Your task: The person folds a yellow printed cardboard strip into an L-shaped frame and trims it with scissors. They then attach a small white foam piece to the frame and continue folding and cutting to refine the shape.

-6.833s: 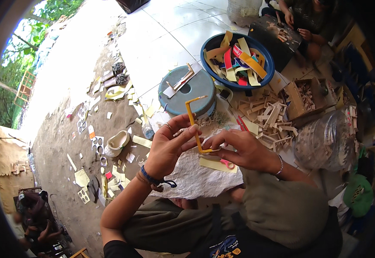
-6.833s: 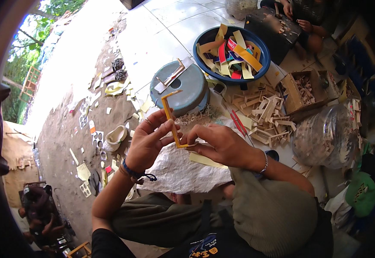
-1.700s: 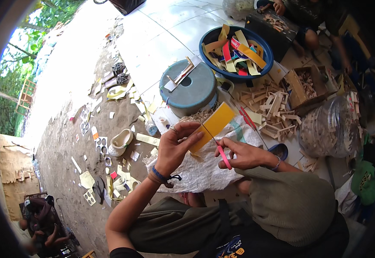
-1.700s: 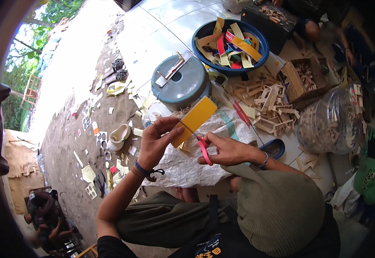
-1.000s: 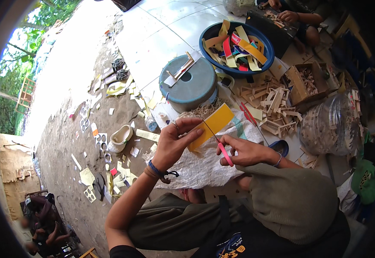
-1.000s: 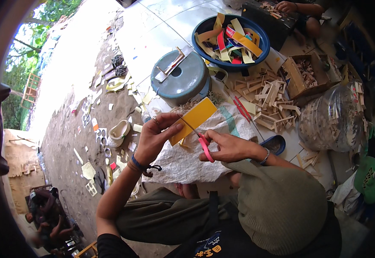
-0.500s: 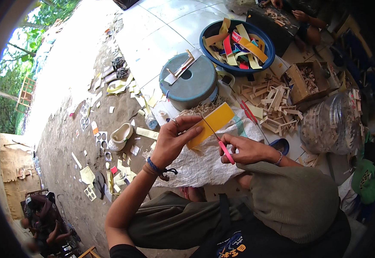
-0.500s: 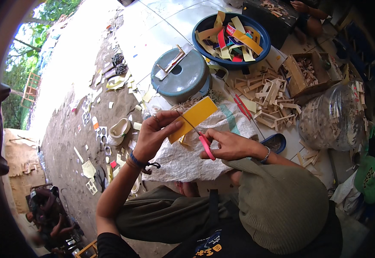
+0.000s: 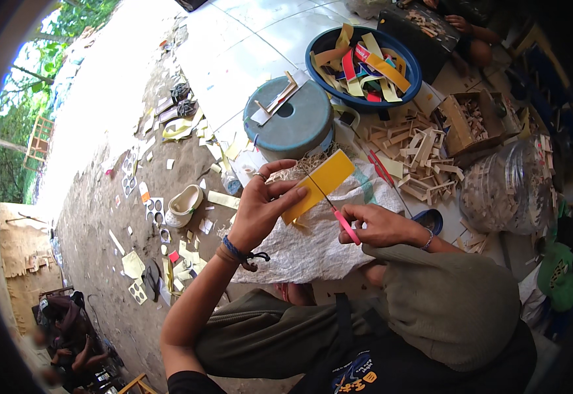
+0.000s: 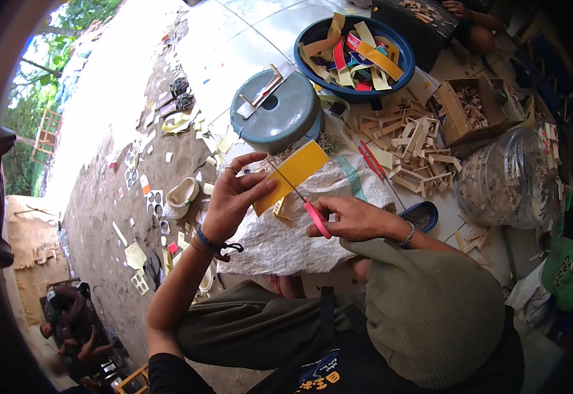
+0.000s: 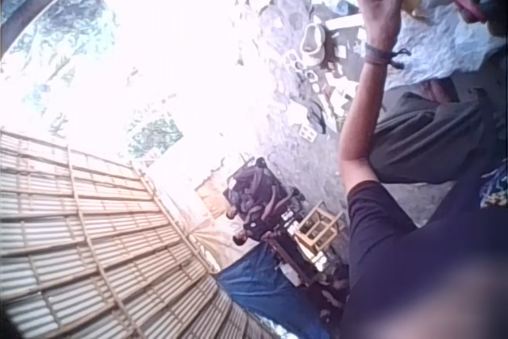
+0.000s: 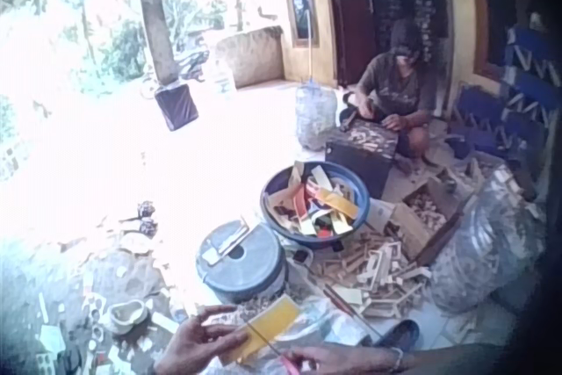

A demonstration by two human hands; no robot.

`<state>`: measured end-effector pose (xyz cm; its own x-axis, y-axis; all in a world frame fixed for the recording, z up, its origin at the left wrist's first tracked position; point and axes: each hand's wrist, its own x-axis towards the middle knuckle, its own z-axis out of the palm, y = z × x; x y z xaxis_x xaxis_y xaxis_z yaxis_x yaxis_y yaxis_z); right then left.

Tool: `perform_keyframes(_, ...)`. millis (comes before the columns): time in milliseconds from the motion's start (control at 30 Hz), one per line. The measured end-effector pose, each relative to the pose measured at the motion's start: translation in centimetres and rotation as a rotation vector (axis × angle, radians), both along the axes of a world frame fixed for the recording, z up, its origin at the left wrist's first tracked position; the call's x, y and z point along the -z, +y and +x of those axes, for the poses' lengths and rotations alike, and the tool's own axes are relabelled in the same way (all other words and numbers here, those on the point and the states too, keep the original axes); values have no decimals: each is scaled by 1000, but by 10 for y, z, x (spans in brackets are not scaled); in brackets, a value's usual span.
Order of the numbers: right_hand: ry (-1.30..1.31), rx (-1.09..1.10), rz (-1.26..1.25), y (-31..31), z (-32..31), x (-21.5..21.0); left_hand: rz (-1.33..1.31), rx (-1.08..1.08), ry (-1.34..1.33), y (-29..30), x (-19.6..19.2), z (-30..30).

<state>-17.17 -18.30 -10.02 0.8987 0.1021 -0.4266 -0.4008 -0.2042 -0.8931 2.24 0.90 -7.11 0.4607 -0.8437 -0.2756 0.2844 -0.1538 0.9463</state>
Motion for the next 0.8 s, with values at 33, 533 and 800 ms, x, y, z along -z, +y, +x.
perform_keyframes(33, 7, 7, -3, 0, 0, -1, -10, 2, 1, 0, 0, 0)
perform_keyframes(533, 111, 71, -8, -12, -11, 23, 83, 83, 30, -9, 25, 5)
perform_keyframes(800, 209, 105, -42, -15, -24, 32, 151, 155, 69, -26, 56, 2)
